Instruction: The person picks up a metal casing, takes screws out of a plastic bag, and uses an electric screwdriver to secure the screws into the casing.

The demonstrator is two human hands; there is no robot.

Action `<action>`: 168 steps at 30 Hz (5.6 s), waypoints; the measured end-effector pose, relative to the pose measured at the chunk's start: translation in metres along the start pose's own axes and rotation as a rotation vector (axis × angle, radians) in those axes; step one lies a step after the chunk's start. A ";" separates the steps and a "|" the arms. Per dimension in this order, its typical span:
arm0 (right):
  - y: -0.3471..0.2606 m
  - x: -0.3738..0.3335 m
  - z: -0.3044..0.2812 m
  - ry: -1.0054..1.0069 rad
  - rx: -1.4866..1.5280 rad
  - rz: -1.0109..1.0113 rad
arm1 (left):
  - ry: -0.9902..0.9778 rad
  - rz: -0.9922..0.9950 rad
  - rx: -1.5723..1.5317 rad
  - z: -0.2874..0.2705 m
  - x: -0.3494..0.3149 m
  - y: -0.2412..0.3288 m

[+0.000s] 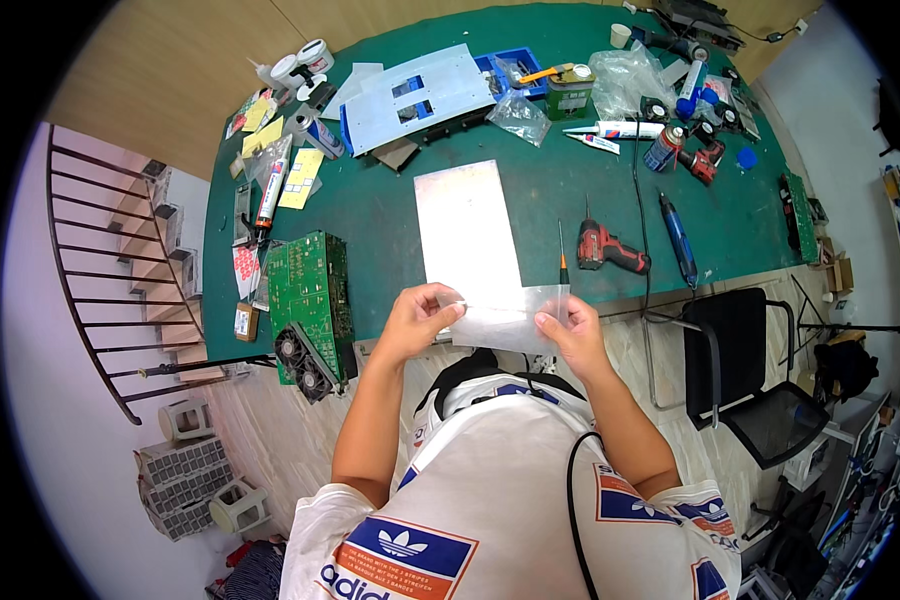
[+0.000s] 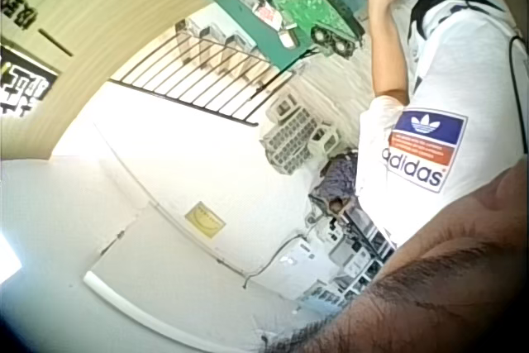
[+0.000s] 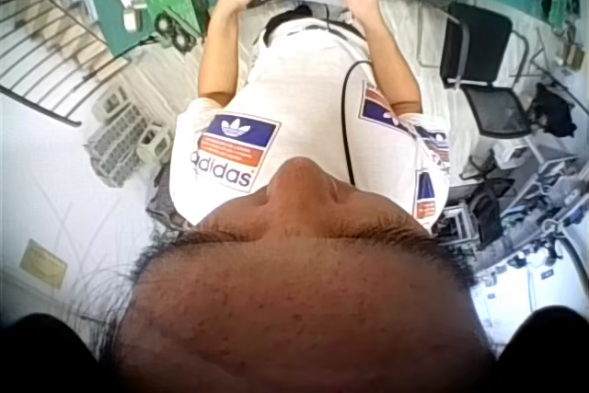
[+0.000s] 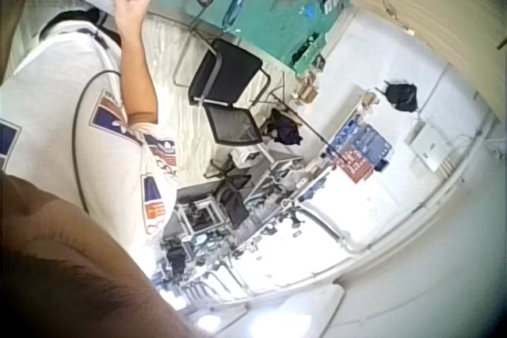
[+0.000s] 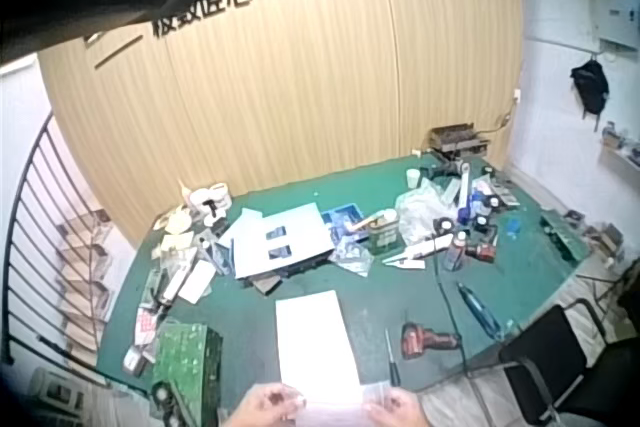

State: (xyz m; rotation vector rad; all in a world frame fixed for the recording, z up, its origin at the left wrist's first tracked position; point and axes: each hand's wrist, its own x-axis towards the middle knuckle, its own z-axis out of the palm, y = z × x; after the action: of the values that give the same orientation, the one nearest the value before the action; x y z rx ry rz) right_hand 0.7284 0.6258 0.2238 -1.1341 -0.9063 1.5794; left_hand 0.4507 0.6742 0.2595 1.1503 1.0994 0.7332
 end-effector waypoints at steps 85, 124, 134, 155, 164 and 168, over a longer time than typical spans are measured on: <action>-0.002 -0.008 -0.008 -0.080 0.002 0.099 | 0.030 0.229 0.414 0.108 -0.011 -0.005; 0.018 0.012 0.083 -0.005 -1.162 -0.150 | 0.322 0.265 0.968 0.028 -0.073 -0.021; 0.005 0.026 0.099 -0.019 -1.082 0.017 | 0.028 0.369 1.232 0.017 -0.077 -0.025; 0.038 0.001 0.132 0.016 -0.963 -0.602 | 0.073 0.164 0.761 0.016 -0.077 -0.042; 0.005 0.010 0.112 -0.060 -0.792 -0.205 | 0.114 0.585 1.395 0.024 -0.101 -0.009; -0.002 0.011 0.107 -0.055 -0.926 -0.296 | 0.014 0.594 1.428 0.015 -0.099 -0.003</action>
State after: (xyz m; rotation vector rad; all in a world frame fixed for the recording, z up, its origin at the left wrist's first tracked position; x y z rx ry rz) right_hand 0.6254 0.6330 0.2547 -1.4701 -1.8449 0.9328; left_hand 0.4320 0.5795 0.2857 2.7555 1.2872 0.2880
